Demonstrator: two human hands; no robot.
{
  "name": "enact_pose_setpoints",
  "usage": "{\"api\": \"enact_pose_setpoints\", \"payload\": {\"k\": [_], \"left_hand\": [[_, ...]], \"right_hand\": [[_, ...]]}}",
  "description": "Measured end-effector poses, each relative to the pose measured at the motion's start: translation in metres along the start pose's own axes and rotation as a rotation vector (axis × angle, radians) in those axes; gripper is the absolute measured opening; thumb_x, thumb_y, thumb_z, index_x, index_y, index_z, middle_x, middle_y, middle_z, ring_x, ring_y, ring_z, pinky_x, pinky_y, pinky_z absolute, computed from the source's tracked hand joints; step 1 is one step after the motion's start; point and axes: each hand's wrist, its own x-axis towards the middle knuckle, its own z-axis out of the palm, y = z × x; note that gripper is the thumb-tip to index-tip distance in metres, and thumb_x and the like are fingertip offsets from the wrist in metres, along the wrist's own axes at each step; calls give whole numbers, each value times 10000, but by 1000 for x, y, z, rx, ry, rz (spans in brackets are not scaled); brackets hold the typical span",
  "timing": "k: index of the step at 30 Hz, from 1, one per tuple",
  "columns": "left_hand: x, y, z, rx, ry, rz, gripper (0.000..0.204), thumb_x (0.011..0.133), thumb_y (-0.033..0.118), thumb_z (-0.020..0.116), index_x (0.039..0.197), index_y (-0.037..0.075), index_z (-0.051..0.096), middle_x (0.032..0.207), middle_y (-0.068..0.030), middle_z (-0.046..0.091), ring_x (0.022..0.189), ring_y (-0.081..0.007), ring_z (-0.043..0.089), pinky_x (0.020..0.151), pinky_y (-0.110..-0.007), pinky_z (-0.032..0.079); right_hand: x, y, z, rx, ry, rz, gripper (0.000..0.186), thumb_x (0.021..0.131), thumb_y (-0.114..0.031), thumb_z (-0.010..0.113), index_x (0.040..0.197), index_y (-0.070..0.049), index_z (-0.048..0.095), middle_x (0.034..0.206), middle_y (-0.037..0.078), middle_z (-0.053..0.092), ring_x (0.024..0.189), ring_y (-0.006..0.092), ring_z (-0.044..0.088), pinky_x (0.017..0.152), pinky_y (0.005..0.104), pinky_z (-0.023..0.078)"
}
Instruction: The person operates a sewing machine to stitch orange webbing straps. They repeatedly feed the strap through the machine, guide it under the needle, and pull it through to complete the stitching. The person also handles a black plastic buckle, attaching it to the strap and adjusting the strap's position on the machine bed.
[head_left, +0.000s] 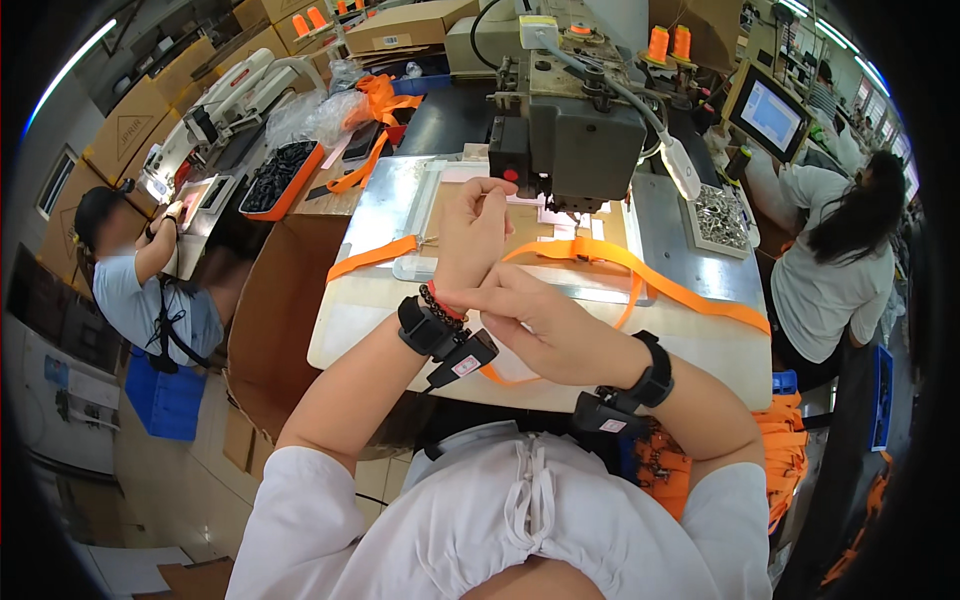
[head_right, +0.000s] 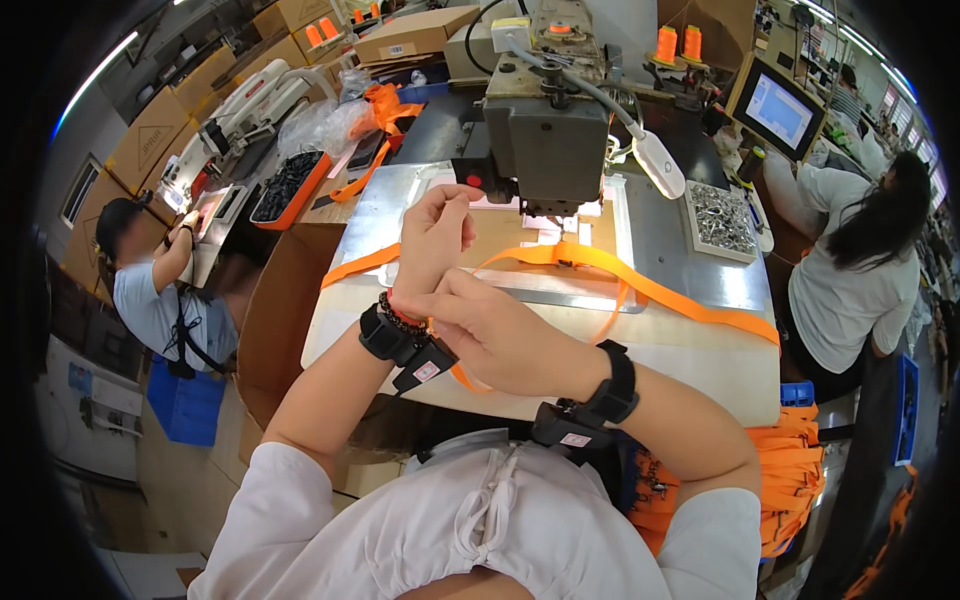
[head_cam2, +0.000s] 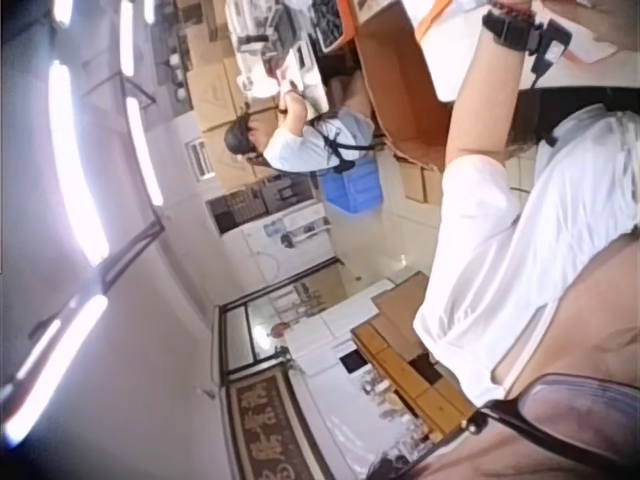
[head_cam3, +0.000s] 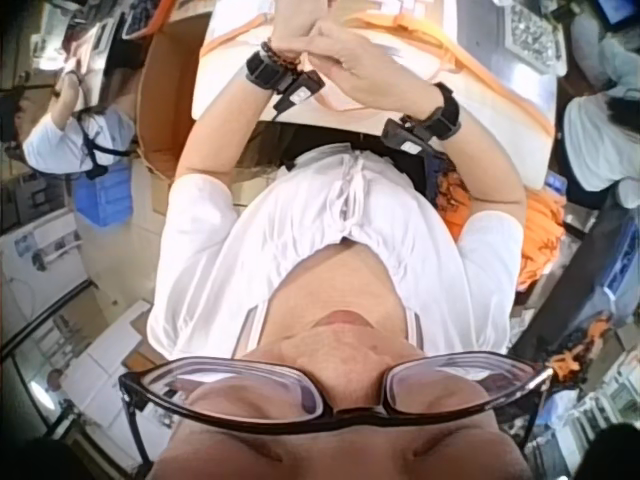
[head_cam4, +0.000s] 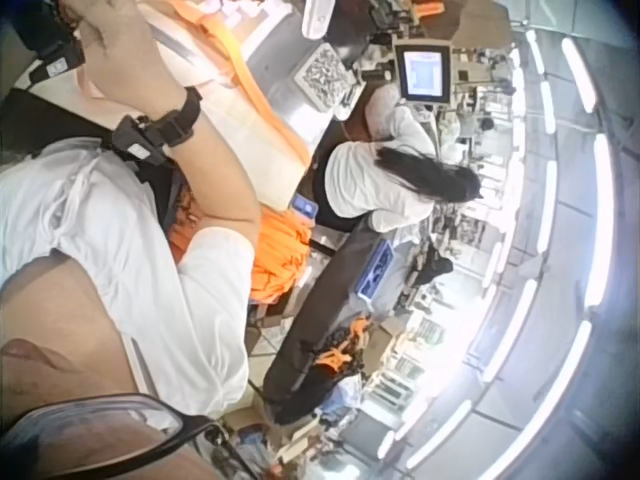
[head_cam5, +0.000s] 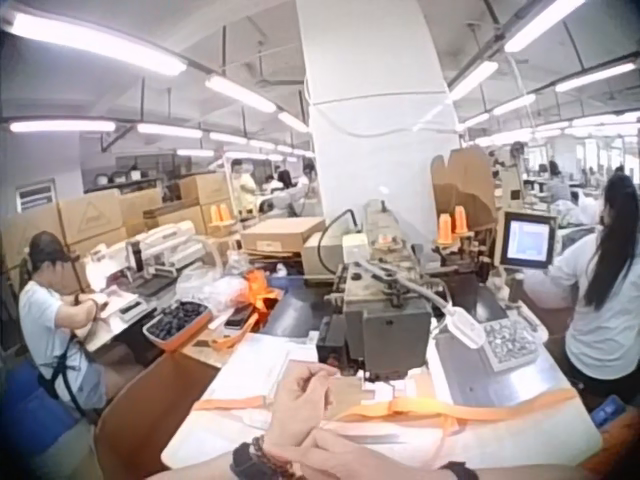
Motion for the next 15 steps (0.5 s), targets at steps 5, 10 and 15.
{"api": "enact_pose_setpoints", "payload": {"k": [5, 10, 15], "left_hand": [[-12, -3, -9, -339, -139, -341, 215, 951, 165, 524, 1039, 21, 656, 647, 31, 496, 595, -66, 464, 537, -226, 382], [-24, -18, -6, -303, -236, -567, 218, 968, 147, 505, 1030, 5, 658, 689, 7, 545, 589, -96, 478, 553, -251, 402], [-5, -54, 20, 416, -289, 292, 192, 975, 110, 539, 1063, -20, 651, 732, -8, 592, 622, -78, 506, 572, -243, 418]], "right_hand": [[-36, 8, -36, 330, 145, 346, 343, 944, -70, 589, 1285, -68, 627, 941, 7, 589, 748, 70, 489, 693, 227, 422], [-75, 38, -79, 59, 413, 610, 251, 892, -61, 651, 1137, -11, 664, 872, 17, 626, 711, 77, 529, 676, 226, 456], [-79, 70, -90, -514, 369, 485, 200, 796, -78, 707, 988, -25, 687, 865, 122, 617, 789, 258, 592, 742, 336, 484]]}}
